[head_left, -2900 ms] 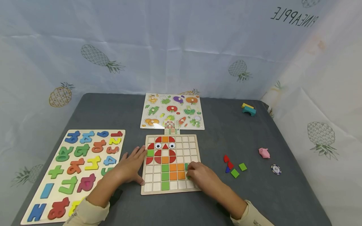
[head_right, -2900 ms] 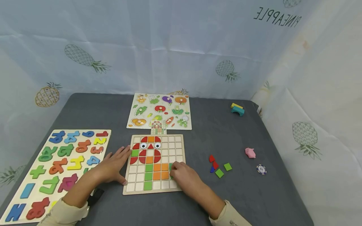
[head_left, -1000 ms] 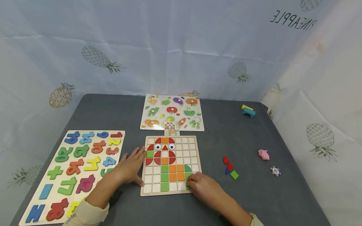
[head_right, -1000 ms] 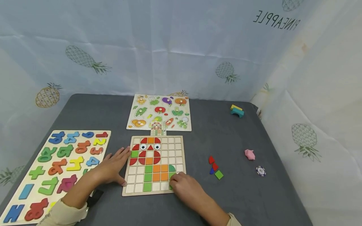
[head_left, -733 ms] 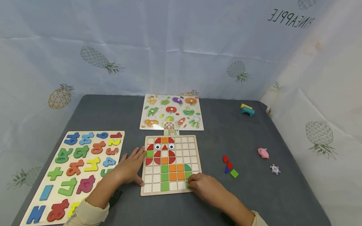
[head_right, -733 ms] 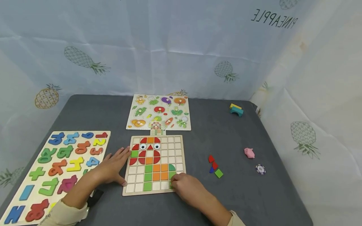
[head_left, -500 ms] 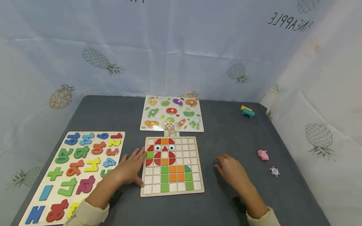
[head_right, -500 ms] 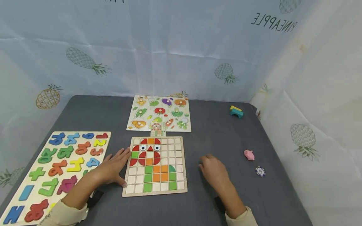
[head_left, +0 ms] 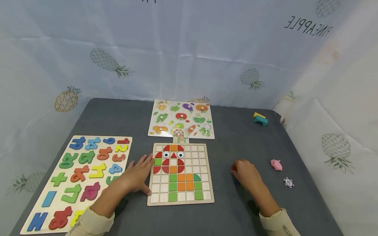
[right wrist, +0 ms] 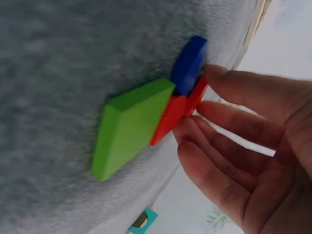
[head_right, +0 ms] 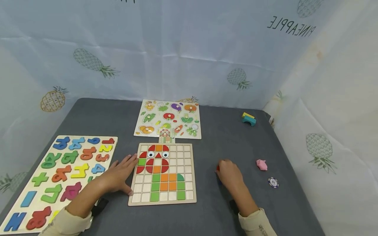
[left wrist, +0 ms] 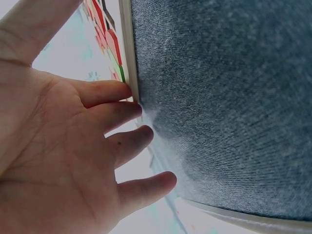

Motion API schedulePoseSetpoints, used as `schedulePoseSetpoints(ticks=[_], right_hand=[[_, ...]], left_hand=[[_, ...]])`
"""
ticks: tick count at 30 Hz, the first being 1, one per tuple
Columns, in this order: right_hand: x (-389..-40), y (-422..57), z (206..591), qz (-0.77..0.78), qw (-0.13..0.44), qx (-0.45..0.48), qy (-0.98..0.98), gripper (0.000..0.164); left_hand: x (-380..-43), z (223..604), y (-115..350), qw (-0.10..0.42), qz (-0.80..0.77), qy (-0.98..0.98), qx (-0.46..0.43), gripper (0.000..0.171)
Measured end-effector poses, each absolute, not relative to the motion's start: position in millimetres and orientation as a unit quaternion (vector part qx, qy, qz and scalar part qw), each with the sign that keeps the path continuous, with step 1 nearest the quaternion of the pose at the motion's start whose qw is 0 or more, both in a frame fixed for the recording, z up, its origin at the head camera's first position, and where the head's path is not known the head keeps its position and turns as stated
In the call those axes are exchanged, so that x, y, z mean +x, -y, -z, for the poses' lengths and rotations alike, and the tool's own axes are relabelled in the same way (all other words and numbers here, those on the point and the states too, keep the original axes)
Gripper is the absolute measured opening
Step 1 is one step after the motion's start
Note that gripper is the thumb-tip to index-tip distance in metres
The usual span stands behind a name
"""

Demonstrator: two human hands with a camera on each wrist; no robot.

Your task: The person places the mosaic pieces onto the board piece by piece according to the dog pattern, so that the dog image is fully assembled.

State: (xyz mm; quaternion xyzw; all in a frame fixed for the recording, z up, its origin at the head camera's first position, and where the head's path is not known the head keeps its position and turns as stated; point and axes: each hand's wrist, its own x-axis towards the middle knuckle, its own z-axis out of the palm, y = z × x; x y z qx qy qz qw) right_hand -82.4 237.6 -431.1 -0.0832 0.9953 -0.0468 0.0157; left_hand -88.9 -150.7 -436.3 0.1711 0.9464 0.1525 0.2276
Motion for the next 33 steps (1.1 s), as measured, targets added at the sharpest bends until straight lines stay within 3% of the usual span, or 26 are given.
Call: schedulePoseSetpoints(ticks=[5, 12, 21, 28, 33], right_hand=[[-86, -234, 428, 0.027, 0.016, -0.121, -0.992, 0.012], [-102, -222, 421, 0.101, 0.057, -0.084, -0.99, 0.01], [-137, -144, 419, 0.282, 0.085, -0.168, -0.941, 0.011], [-145, -109, 433, 0.264, 0.128, -0.168, -0.941, 0.009], [-142, -102, 435, 0.218, 0.128, -0.162, -0.954, 0.009]], left_hand=[[-89, 435, 150, 0.231, -0.154, -0.945, 0.171, 0.117], [-88, 435, 150, 0.23, -0.149, -0.947, 0.169, 0.117], [-90, 438, 150, 0.223, -0.147, -0.95, 0.164, 0.118], [-91, 440, 148, 0.231, -0.143, -0.949, 0.158, 0.118], [-91, 439, 147, 0.237, -0.132, -0.949, 0.159, 0.119]])
